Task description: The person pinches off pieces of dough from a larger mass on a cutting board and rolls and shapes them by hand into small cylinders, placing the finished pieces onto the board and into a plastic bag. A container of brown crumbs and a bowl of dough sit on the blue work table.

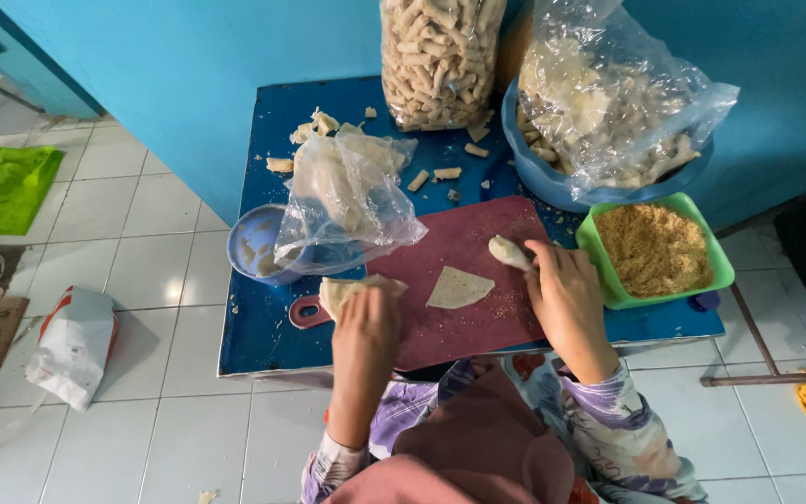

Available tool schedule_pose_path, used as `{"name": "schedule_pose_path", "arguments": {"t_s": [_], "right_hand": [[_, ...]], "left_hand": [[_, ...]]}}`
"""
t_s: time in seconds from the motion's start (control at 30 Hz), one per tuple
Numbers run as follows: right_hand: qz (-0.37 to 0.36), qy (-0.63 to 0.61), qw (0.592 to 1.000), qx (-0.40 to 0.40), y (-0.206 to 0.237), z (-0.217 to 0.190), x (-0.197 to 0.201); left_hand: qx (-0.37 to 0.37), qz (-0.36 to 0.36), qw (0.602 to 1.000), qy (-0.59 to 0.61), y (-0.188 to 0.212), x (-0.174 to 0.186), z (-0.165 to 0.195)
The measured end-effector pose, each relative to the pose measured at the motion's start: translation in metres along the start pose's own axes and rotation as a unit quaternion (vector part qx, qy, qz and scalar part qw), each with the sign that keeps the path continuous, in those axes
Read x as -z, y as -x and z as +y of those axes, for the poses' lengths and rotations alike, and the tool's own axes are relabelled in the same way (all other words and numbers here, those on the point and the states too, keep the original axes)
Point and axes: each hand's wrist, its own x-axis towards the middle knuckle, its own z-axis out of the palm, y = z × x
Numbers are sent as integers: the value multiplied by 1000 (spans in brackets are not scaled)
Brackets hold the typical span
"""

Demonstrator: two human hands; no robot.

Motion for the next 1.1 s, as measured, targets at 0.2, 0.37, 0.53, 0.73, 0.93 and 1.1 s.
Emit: {"name": "schedule_pose_path", "arguments": {"t_s": [0.2, 0.37, 0.53, 0.73, 0.93, 1.1], "right_hand": [[-73, -173, 982, 3, -4, 5, 7], [-82, -115, 983, 114, -11, -3, 16], [-67, -24, 969, 235, -24, -11, 16], [-84, 45, 949, 299, -30, -15, 16], [-79, 124, 924, 352, -32, -20, 7], [-89, 154, 923, 341, -38, -16, 14]], "left_hand": [[-163, 113, 980, -30, 9, -5, 31], [-217, 48, 972, 70, 5, -18, 45], [-204, 53, 976, 54, 6, -28, 46], [-202, 46, 976, 63, 9, -28, 44], [-203, 48, 976, 61, 10, -27, 43], [-195, 43, 978, 67, 10, -29, 44]]}}
